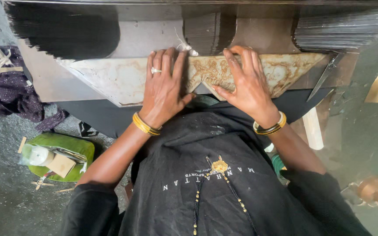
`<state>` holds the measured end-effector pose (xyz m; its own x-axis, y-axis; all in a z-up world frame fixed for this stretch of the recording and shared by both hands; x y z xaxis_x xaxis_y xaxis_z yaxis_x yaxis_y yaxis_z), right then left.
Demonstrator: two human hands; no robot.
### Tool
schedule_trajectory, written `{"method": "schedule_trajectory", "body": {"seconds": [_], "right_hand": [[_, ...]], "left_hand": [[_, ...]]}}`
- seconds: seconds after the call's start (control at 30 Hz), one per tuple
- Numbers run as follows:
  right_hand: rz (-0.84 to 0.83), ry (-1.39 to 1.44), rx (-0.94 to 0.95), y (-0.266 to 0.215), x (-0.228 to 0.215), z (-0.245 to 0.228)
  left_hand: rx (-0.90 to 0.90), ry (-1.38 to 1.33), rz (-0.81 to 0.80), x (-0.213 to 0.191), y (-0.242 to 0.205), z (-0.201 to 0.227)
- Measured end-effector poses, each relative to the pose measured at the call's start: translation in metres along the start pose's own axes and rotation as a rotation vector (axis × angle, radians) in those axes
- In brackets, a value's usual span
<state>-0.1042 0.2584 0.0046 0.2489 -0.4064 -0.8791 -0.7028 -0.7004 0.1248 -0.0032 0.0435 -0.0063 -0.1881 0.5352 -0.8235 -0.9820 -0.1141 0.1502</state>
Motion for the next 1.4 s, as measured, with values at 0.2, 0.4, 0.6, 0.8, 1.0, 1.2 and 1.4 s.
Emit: {"method": "schedule_trajectory", "body": {"seconds": [0.2, 0.4, 0.6, 0.8, 1.0, 1.2, 1.4], "right_hand": [[-0.075, -0.067, 0.085, 0.01, -0.005, -0.014], [-0.085, -0.37, -0.017, 0.008, 0.017, -0.031], [-0.094, -0.492, -0.11, 0.005, 0.019, -0.031], [-0.085, -0.416, -0.127, 0.002, 0.016, -0.03], [-0.108, -0.4, -0.122, -0.003, 0.018, -0.026], [-0.085, -0.413, -0.158, -0.006, 0.021, -0.019], [-0.001, -0.309, -0.106, -0.01, -0.001, -0.025]], "left_hand": [[-0.002, 0.022, -0.023, -0.009, 0.01, 0.005], [0.027, 0.088, -0.034, -0.006, 0.006, 0.004], [0.049, 0.075, -0.024, -0.008, 0.004, 0.0], [0.077, 0.051, 0.008, -0.003, 0.001, -0.002], [0.084, 0.0, 0.028, -0.002, 0.001, -0.002], [0.074, 0.002, 0.059, -0.004, 0.003, 0.002], [0.082, 0.003, 0.075, -0.002, -0.01, -0.002]]}}
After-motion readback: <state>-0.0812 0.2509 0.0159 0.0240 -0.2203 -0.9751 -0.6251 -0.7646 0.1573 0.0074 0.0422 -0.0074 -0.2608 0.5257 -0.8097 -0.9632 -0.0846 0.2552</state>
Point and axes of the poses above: each hand's wrist, its own y-axis towards the middle knuckle, its own x-axis out of the palm, z = x × y, the point moved 1 cm from there along y, towards the middle knuckle, and after that the axes turned 10 degrees about z, right-handed, at the moved point
